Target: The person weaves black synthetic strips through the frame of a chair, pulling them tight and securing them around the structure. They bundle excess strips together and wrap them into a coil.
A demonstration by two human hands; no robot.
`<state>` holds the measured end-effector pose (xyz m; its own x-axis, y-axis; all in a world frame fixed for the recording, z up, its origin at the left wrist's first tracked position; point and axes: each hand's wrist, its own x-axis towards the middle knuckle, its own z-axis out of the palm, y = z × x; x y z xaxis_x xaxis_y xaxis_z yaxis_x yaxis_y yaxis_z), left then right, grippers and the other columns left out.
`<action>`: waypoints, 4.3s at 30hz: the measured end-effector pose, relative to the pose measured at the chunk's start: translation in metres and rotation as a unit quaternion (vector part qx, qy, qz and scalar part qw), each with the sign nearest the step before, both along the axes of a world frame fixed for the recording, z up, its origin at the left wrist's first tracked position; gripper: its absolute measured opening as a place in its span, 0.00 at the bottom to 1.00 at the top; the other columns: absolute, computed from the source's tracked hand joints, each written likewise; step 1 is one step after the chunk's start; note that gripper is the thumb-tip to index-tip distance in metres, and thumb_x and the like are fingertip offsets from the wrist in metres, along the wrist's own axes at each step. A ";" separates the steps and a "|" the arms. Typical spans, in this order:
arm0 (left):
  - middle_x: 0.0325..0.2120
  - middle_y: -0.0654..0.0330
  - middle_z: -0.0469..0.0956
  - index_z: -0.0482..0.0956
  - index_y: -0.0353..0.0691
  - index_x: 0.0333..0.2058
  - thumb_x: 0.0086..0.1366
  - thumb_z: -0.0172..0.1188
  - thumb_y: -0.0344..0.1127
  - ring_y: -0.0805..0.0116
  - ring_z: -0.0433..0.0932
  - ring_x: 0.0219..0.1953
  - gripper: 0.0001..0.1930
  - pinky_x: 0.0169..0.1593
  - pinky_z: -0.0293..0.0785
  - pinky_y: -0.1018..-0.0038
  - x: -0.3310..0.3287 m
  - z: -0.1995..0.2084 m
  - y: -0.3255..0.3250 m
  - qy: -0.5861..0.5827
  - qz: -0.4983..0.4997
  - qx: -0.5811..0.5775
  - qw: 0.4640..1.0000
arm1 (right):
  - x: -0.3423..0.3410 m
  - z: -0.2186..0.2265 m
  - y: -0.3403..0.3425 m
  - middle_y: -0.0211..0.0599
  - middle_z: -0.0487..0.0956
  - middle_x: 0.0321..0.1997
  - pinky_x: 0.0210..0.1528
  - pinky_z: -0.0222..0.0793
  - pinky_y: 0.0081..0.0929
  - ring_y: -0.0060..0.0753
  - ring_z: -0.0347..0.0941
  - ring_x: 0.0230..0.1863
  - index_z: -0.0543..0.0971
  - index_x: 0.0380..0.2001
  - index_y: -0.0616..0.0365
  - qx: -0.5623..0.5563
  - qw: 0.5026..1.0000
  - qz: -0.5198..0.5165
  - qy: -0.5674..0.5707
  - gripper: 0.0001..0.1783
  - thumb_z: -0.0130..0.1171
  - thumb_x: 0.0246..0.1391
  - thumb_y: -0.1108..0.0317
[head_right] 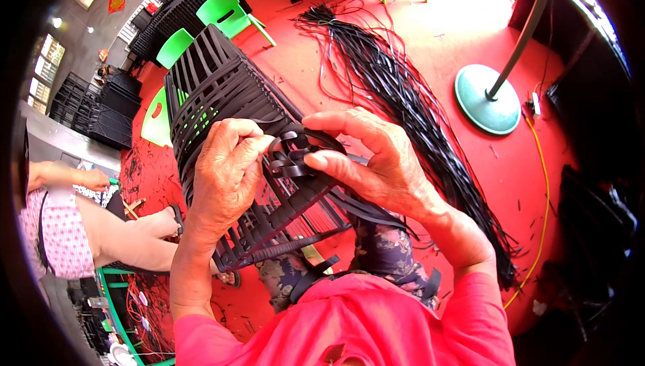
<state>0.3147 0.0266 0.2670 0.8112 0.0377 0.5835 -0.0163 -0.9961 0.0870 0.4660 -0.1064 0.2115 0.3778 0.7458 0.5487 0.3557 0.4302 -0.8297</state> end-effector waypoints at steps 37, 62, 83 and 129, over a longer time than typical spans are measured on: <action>0.28 0.60 0.67 0.76 0.36 0.31 0.42 0.58 0.20 0.63 0.69 0.31 0.13 0.33 0.69 0.70 -0.008 0.001 -0.002 -0.018 0.023 0.006 1.000 | -0.008 0.055 0.014 0.32 0.75 0.39 0.38 0.68 0.31 0.36 0.71 0.37 0.77 0.34 0.54 -0.032 0.899 -0.009 -0.437 0.14 0.63 0.38 0.72; 0.26 0.59 0.65 0.76 0.39 0.31 0.40 0.57 0.18 0.61 0.69 0.30 0.16 0.34 0.68 0.69 -0.009 0.003 -0.005 -0.017 0.020 -0.018 0.999 | 0.016 0.060 0.004 0.31 0.73 0.38 0.37 0.66 0.30 0.35 0.69 0.35 0.77 0.34 0.51 0.004 0.880 0.033 -0.473 0.14 0.64 0.39 0.68; 0.26 0.60 0.66 0.75 0.39 0.32 0.40 0.57 0.19 0.62 0.70 0.31 0.15 0.33 0.69 0.69 -0.010 -0.003 -0.004 -0.024 0.015 0.013 1.000 | -0.013 0.061 0.003 0.29 0.70 0.28 0.29 0.65 0.28 0.32 0.67 0.29 0.79 0.32 0.51 -0.045 0.837 -0.082 -0.540 0.15 0.64 0.33 0.68; 0.26 0.58 0.66 0.75 0.36 0.31 0.42 0.56 0.18 0.61 0.70 0.31 0.14 0.33 0.70 0.68 -0.015 0.001 -0.013 0.007 0.024 -0.028 0.999 | -0.006 0.064 -0.002 0.34 0.74 0.42 0.58 0.56 0.44 0.39 0.65 0.54 0.77 0.28 0.55 -0.043 0.829 -0.013 -0.557 0.10 0.63 0.37 0.69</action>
<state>0.3000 0.0136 0.2684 0.8158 0.1091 0.5679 0.0333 -0.9893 0.1423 0.4595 -0.1086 0.2754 -0.3108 0.8001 0.5130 0.9305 0.3663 -0.0076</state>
